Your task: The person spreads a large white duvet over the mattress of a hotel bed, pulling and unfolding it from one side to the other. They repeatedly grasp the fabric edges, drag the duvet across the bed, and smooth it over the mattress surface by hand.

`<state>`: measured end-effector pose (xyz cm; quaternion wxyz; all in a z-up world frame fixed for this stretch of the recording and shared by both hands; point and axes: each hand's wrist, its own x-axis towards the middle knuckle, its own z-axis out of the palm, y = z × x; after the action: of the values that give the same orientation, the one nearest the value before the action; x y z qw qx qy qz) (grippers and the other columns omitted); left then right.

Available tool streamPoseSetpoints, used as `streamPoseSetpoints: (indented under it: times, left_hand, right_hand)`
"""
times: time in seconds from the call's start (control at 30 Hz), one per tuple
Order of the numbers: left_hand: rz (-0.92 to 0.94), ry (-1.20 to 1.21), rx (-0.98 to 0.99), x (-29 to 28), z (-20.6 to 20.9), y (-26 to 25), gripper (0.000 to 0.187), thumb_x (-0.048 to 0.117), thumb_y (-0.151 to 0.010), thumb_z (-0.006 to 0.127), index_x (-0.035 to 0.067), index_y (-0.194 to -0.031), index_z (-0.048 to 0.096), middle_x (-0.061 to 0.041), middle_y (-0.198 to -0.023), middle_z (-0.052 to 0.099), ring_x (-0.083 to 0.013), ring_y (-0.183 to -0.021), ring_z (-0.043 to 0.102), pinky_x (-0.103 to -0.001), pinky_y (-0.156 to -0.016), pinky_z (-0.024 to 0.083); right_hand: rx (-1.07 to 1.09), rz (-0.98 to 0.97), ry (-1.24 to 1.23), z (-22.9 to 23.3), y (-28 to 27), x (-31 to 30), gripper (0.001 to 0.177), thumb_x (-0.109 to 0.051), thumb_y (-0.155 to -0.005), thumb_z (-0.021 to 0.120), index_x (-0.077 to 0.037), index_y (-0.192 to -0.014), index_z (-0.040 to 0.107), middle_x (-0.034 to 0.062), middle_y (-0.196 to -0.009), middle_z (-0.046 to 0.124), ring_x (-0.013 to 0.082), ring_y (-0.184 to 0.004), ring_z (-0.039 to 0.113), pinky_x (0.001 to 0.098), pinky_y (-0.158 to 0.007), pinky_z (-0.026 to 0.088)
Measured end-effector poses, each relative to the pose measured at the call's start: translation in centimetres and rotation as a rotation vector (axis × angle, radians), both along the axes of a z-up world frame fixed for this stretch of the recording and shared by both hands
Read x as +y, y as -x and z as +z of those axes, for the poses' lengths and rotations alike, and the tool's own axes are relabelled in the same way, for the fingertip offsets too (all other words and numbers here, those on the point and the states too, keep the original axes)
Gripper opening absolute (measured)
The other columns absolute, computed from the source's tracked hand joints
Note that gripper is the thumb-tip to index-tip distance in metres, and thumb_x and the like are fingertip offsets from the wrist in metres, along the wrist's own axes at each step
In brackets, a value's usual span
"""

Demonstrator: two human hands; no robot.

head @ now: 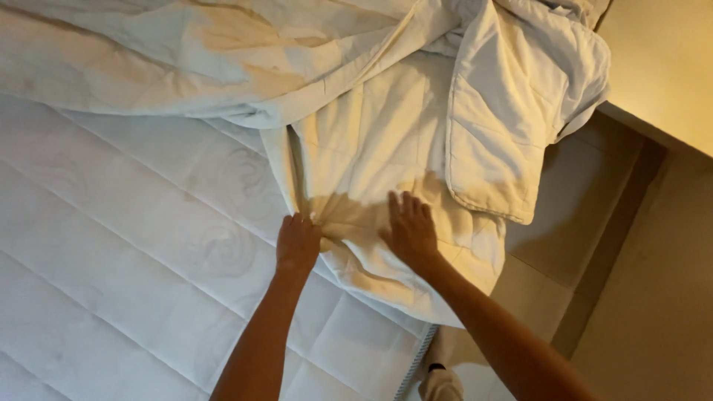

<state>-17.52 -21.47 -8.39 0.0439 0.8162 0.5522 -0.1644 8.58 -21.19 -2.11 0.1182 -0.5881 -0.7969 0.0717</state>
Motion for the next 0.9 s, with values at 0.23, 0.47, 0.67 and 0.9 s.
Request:
streamPoseSetpoints:
  times: [0.23,0.47,0.67,0.9]
  left_hand:
    - [0.16,0.124,0.081,2.4,3.1,-3.4,0.013,0.024,-0.09,0.064,0.016,-0.093,0.075,-0.007,-0.091,0.074,-0.027,-0.103,0.064,-0.048,-0.103,0.038]
    - [-0.03,-0.15,-0.194,5.1,4.7,-6.8,0.066,0.033,-0.084,0.073,0.01,-0.142,0.052,-0.016,-0.126,0.062,-0.0333,-0.111,0.058,-0.052,-0.097,0.041]
    - [-0.227,-0.094,-0.329,5.8,2.2,-4.7,0.055,0.014,-0.089,0.067,0.014,-0.142,0.052,-0.013,-0.14,0.058,-0.0299,-0.123,0.056,-0.044,-0.098,0.044]
    - [-0.257,-0.208,-0.554,5.9,5.8,-2.7,0.021,0.002,-0.085,0.061,0.009,-0.104,0.067,-0.006,-0.119,0.067,-0.0253,-0.127,0.058,-0.045,-0.104,0.042]
  right_hand:
    - [-0.165,0.002,0.192,-9.7,-1.3,1.5,0.017,-0.015,-0.088,0.065,-0.001,-0.099,0.068,0.0188,-0.105,0.066,0.034,-0.102,0.063,0.044,-0.089,0.049]
    - [0.081,-0.041,0.305,-6.0,-1.3,0.4,0.009,-0.011,-0.083,0.067,-0.003,-0.084,0.07,0.0187,-0.089,0.07,0.0378,-0.085,0.067,0.0494,-0.078,0.052]
    - [0.315,-0.107,0.685,-0.6,2.1,-0.2,0.016,-0.02,-0.088,0.068,-0.006,-0.083,0.074,0.0153,-0.081,0.073,0.0335,-0.07,0.069,0.0462,-0.069,0.055]
    - [0.576,0.031,0.726,2.2,4.5,-0.5,0.019,-0.021,-0.084,0.076,-0.003,-0.077,0.075,0.0152,-0.071,0.072,0.0278,-0.061,0.066,0.0427,-0.063,0.052]
